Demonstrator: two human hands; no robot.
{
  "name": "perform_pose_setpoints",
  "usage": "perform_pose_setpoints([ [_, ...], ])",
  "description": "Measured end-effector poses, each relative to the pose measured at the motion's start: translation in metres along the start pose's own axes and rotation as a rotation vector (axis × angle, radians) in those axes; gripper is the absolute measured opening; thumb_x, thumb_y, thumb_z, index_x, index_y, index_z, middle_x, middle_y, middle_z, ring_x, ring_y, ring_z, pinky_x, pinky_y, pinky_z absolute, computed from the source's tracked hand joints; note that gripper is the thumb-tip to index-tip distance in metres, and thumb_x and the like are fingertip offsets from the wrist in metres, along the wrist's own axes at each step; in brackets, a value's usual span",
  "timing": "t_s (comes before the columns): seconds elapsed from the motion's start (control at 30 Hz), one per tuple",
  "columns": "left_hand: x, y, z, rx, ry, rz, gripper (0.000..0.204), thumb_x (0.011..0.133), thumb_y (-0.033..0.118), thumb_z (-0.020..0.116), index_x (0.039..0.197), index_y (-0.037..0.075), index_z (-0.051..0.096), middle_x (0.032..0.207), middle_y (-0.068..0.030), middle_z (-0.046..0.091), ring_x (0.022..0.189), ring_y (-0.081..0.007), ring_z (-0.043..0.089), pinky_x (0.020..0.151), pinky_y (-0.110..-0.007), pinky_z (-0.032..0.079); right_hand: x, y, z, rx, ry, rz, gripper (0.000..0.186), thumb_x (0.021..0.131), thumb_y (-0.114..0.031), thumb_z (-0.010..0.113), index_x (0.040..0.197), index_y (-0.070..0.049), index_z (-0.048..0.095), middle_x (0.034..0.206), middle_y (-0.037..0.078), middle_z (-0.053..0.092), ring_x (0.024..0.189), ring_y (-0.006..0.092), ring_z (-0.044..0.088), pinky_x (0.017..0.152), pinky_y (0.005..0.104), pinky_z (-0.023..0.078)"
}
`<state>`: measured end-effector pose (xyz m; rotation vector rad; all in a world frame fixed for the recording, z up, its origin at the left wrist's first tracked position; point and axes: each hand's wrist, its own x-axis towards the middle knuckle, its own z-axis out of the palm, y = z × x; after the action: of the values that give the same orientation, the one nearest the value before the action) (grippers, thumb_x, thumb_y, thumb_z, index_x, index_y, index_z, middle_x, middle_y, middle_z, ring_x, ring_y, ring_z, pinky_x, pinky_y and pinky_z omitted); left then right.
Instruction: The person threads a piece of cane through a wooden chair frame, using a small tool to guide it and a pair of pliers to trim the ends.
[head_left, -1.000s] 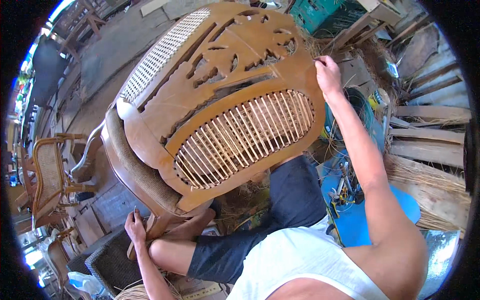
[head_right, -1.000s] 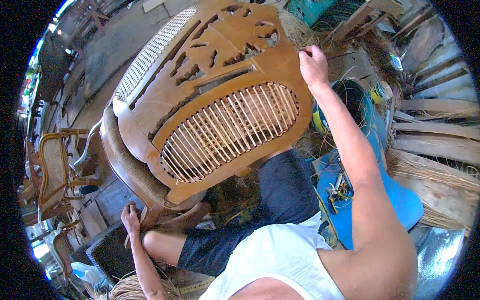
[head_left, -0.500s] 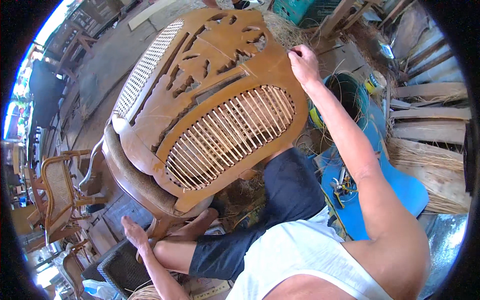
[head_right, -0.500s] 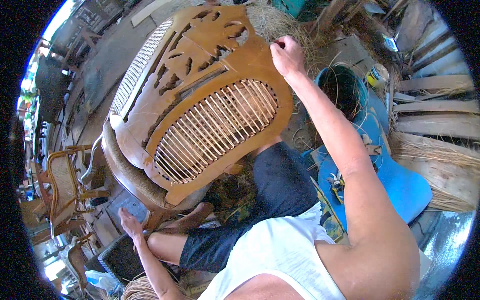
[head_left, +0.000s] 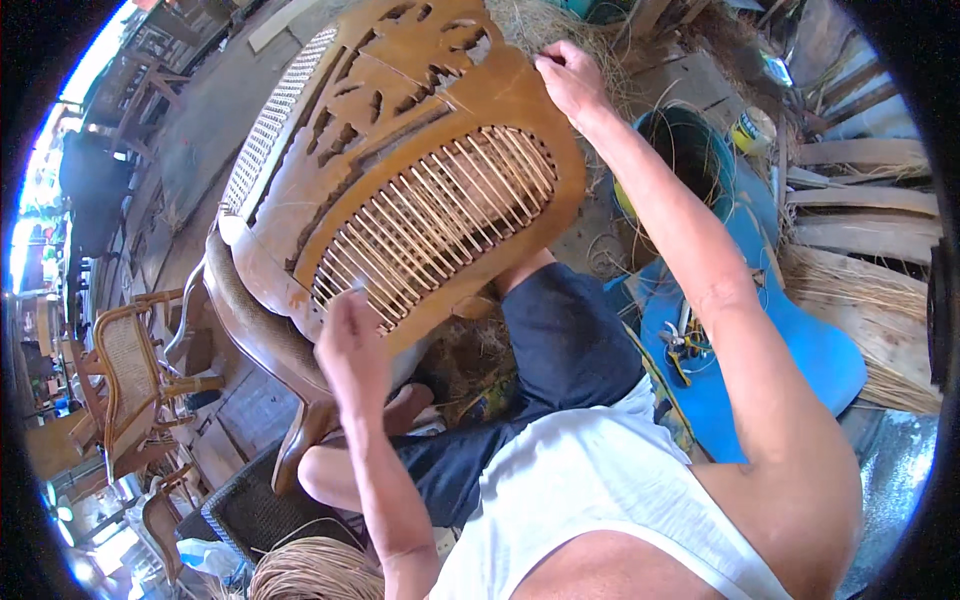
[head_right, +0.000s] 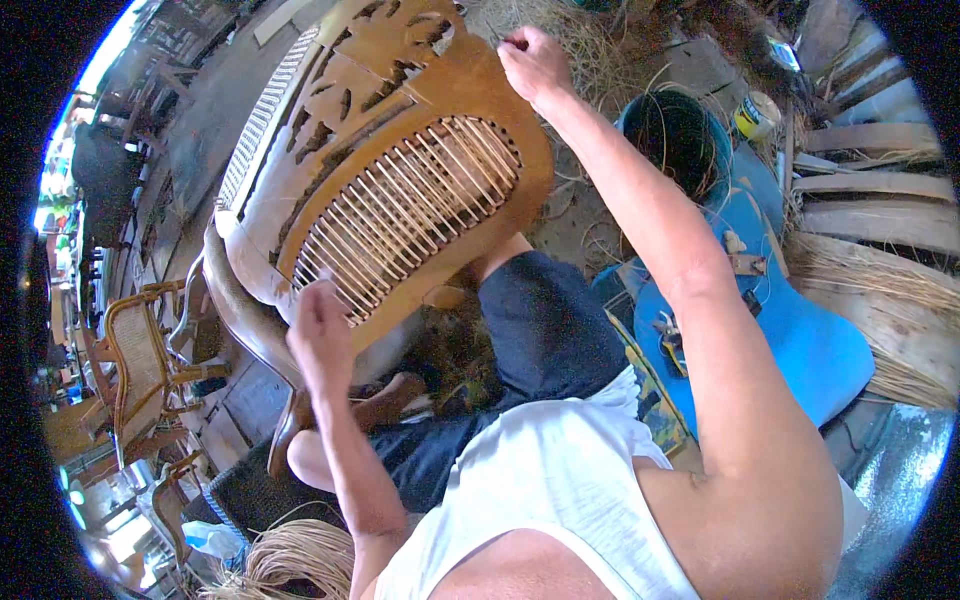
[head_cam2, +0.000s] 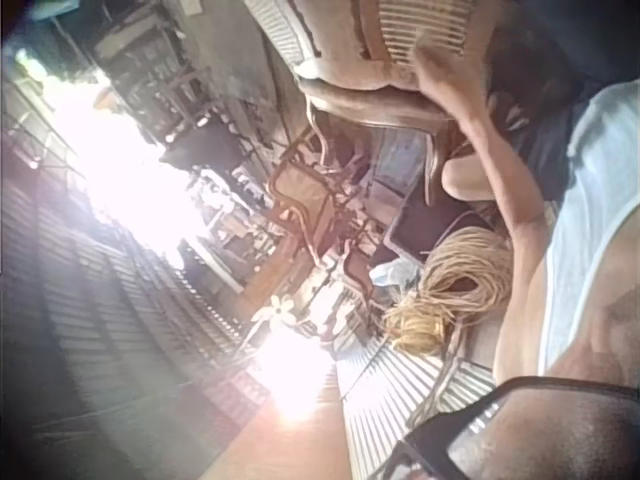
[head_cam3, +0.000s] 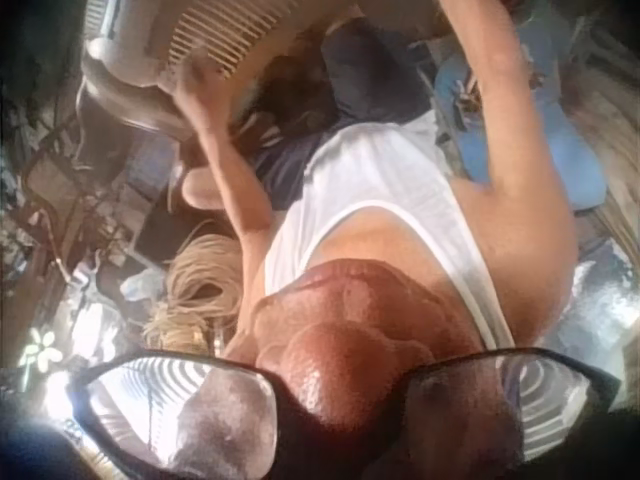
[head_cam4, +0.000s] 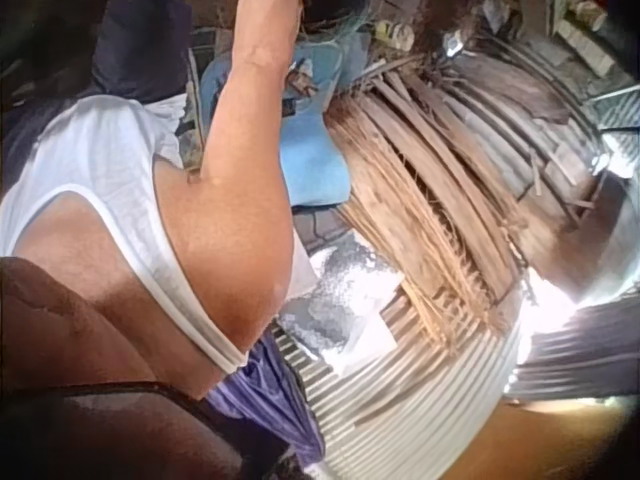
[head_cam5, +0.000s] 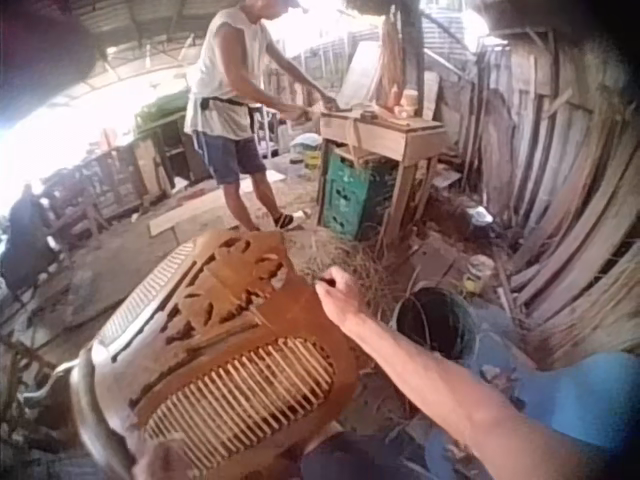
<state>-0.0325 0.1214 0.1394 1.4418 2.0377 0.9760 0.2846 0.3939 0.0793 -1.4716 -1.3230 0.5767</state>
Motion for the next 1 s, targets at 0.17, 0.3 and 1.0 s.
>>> perform_pose_setpoints([
  [0.17, -0.019, 0.031, 0.049, 0.136, -0.266, 0.176, 0.019, 0.101, 0.017, 0.054, 0.106, 0.001, 0.063, 0.071, -0.0107, 0.063, 0.067, -0.0191, 0.063, 0.064, -0.034, 0.049, -0.011, -0.013, -0.054, 0.18, -0.193, -0.094, 0.017, 0.095, -0.023, 0.069, 0.1, -0.007, 0.069, 0.082, -0.005, 0.061, 0.069, 0.0042, 0.053, 0.06, 0.0217, 0.044],
  [0.3, -0.024, 0.042, 0.074, 0.074, -0.329, 0.252, 0.015, 0.099, 0.014, 0.054, 0.104, 0.001, 0.059, 0.078, -0.0248, 0.064, 0.073, -0.0439, 0.063, 0.065, -0.05, 0.049, -0.055, -0.015, -0.105, 0.014, -0.43, -0.001, 0.013, 0.096, -0.02, 0.068, 0.098, -0.008, 0.069, 0.078, -0.007, 0.058, 0.064, 0.0025, 0.049, 0.056, 0.0215, 0.041],
  [1.0, -0.01, 0.048, 0.08, 0.118, -0.298, 0.251, 0.024, 0.101, 0.023, 0.056, 0.102, 0.002, 0.066, 0.066, -0.0111, 0.062, 0.058, -0.022, 0.062, 0.059, -0.034, 0.049, -0.177, 0.016, -0.159, 0.081, -0.398, 0.261, 0.011, 0.095, -0.013, 0.066, 0.098, -0.003, 0.066, 0.081, -0.003, 0.059, 0.073, 0.005, 0.051, 0.067, 0.0232, 0.043],
])
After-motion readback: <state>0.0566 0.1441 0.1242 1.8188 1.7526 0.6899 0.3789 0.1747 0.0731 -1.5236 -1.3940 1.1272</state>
